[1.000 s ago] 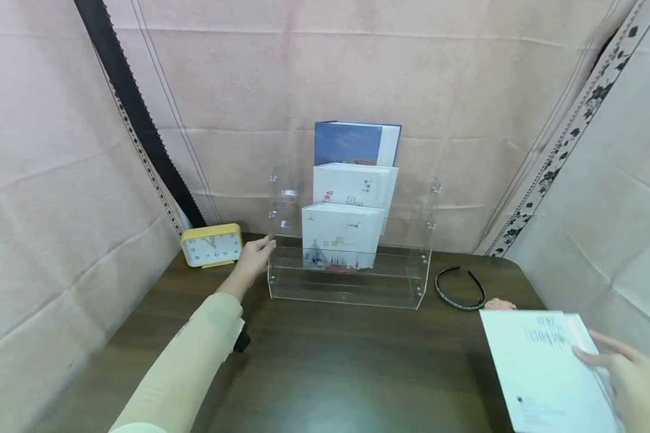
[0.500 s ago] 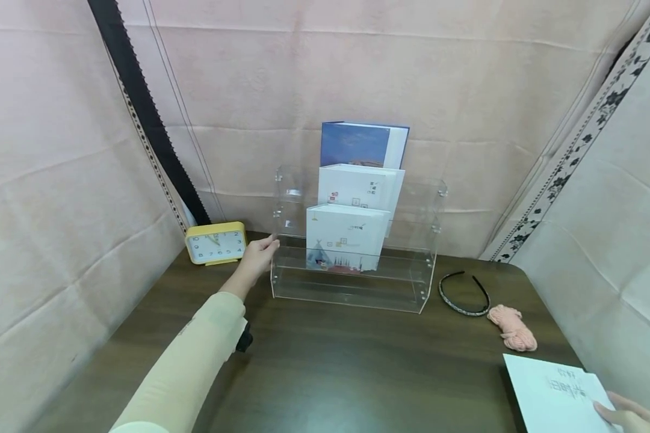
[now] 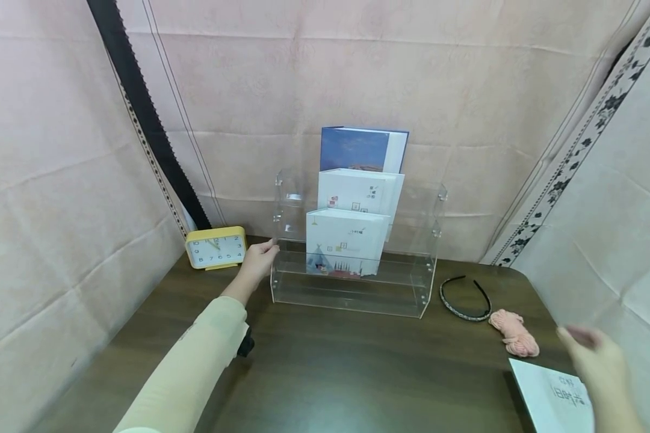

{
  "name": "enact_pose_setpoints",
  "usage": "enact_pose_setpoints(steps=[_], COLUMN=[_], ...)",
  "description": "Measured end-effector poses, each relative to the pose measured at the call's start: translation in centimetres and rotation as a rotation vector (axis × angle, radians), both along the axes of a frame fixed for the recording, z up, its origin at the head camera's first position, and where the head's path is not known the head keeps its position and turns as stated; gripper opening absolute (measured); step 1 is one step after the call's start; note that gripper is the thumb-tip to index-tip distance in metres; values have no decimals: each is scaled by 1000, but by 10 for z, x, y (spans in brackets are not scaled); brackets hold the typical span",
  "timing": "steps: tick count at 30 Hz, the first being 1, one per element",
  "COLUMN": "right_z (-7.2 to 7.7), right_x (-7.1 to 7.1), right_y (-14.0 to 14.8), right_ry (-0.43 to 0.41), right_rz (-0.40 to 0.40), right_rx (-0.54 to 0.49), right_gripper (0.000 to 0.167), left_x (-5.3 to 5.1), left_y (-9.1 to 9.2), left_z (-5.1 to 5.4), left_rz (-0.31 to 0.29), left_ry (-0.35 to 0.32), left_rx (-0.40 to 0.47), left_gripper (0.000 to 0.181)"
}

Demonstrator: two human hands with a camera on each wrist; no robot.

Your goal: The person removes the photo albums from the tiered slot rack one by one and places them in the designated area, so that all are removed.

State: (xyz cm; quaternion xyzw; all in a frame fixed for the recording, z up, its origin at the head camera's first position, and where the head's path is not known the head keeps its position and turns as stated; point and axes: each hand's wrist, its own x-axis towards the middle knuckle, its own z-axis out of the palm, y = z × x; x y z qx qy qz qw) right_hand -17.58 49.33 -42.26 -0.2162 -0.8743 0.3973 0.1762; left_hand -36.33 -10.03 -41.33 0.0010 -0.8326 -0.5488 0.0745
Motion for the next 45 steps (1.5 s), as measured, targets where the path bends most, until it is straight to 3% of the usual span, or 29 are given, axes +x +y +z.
enact_pose_setpoints(steps=[3,7,12,16,21,25,28,32,37,45], right_z=[39,64,67,56,45,40,42,55,82,104], right_x=[-31,-76,-124,-147,-159,-166,-171,-177,-181,-184], right_y=[-64,-148,-220,-255,-279,-287,-289,-293,-303,-314], right_ry=[217,366,457,477,379,284,293,369,441,430], right_rz=[216,403,458,465,486,484,467,479,581,660], right_rx=[147,143,50,-48,-139,-95,-80,-105,-126,-55], right_gripper=[36,31,34,37,49,52,46,40,38,38], left_x=[0,0,-3,-3,-3,-4,-4,-3,-3,-2], left_y=[0,0,1,2,2,2,2,3,3,3], left_z=[2,3,2,1,0,-2,-3,-1,-1,0], left_rz=[36,54,62,63,55,55,60,63,56,52], left_ry=[17,3,12,21,23,28,25,25,17,13], left_rx=[-14,-3,-15,-33,-26,-27,-27,-30,-31,-42], left_gripper=[41,41,40,39,40,40,40,40,40,40])
